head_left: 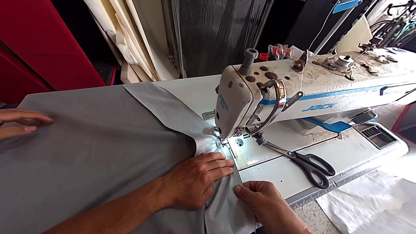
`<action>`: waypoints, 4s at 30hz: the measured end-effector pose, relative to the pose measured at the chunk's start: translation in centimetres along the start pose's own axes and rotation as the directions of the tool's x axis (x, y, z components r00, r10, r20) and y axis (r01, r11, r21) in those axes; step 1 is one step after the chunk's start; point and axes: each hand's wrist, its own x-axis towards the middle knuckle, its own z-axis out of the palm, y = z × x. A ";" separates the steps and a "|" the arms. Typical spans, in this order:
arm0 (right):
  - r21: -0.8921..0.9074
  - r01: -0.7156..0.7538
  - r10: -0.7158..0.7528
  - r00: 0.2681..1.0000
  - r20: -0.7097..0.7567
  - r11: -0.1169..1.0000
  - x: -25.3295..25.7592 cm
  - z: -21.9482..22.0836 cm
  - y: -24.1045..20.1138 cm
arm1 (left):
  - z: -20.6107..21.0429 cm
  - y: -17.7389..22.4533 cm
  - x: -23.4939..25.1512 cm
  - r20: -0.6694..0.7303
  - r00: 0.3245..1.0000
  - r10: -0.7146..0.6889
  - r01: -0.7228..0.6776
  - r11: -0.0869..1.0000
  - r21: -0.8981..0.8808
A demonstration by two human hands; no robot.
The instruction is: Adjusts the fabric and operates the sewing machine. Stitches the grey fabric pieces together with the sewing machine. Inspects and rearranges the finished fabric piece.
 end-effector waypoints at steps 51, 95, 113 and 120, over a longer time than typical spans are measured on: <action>-0.050 0.114 -0.113 0.993 0.027 0.992 0.4 0.0 0.2 | -0.5 -0.9 0.1 0.020 0.997 -0.071 0.067 0.989 0.128; -0.110 0.017 -0.013 0.999 0.043 0.994 3.6 1.2 -4.5 | -1.6 -3.5 -0.6 -0.056 0.998 -0.017 0.030 0.970 0.240; -0.125 0.062 -0.048 0.992 0.116 0.990 2.3 0.5 -2.2 | -3.5 3.2 -2.1 -0.348 0.865 -0.362 0.442 0.878 0.183; -0.121 0.059 -0.043 0.990 0.136 0.991 2.5 0.4 -2.2 | -0.8 13.3 -2.8 -0.446 0.739 -0.505 0.541 0.839 -0.053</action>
